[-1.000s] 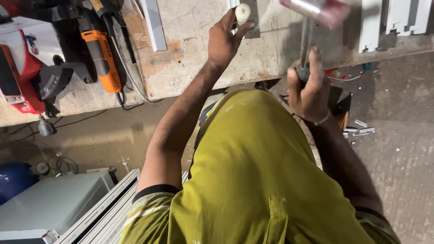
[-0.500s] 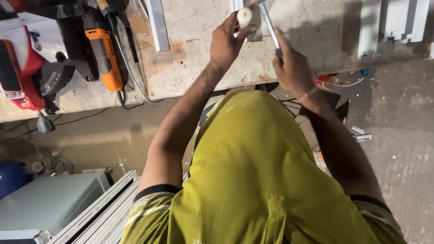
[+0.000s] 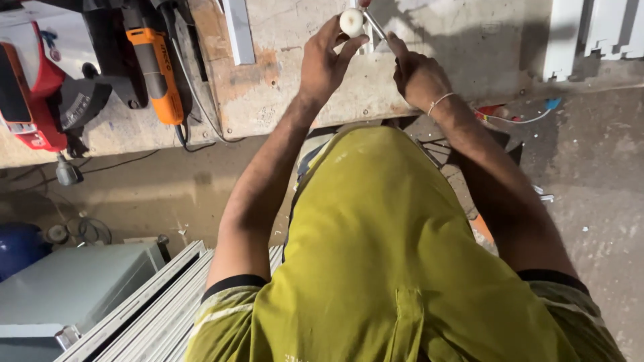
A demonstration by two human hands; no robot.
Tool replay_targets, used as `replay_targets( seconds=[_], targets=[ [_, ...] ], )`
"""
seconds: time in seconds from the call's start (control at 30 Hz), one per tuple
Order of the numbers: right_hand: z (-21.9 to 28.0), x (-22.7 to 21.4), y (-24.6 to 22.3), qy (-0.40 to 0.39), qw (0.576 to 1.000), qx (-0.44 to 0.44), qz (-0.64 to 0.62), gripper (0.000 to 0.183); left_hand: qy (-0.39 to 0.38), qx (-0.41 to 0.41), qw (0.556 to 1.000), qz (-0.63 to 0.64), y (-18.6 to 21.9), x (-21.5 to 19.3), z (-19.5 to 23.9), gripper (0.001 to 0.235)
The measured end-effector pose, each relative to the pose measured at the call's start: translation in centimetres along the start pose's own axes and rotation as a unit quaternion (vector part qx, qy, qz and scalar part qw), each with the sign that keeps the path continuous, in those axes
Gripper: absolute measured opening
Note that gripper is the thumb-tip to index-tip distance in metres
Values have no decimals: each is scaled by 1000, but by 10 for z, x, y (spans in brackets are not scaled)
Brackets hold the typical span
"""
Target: The person is using a hammer and a chisel-like tool to fit or adjust plastic end caps or components into aluminum metal profiles.
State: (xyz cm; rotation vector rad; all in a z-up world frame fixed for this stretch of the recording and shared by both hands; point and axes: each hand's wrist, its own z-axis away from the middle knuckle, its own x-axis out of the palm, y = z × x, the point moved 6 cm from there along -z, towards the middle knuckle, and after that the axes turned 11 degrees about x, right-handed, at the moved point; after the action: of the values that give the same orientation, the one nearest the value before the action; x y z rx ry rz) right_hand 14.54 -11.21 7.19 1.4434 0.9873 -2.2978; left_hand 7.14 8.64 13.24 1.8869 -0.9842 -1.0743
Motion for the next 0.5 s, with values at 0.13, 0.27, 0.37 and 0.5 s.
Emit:
replay_targets(
  seconds=[0.13,0.27,0.37,0.5],
  targets=[
    [-4,6,7,-38,998,51,-19,70,3,0,1000,6,-16,4,1,39],
    [-1,9,7,-4,1000,11,-11,72,-6,-7,1000,6,-13,6,0,39],
    [-3,7,4,-18,999,26,-10,72,-16,-8,1000,-12,-19,9,-2,40],
    [-4,12,6,-83,993,85,4,71,-26,8,999,-31,-24,12,3,41]
  ],
)
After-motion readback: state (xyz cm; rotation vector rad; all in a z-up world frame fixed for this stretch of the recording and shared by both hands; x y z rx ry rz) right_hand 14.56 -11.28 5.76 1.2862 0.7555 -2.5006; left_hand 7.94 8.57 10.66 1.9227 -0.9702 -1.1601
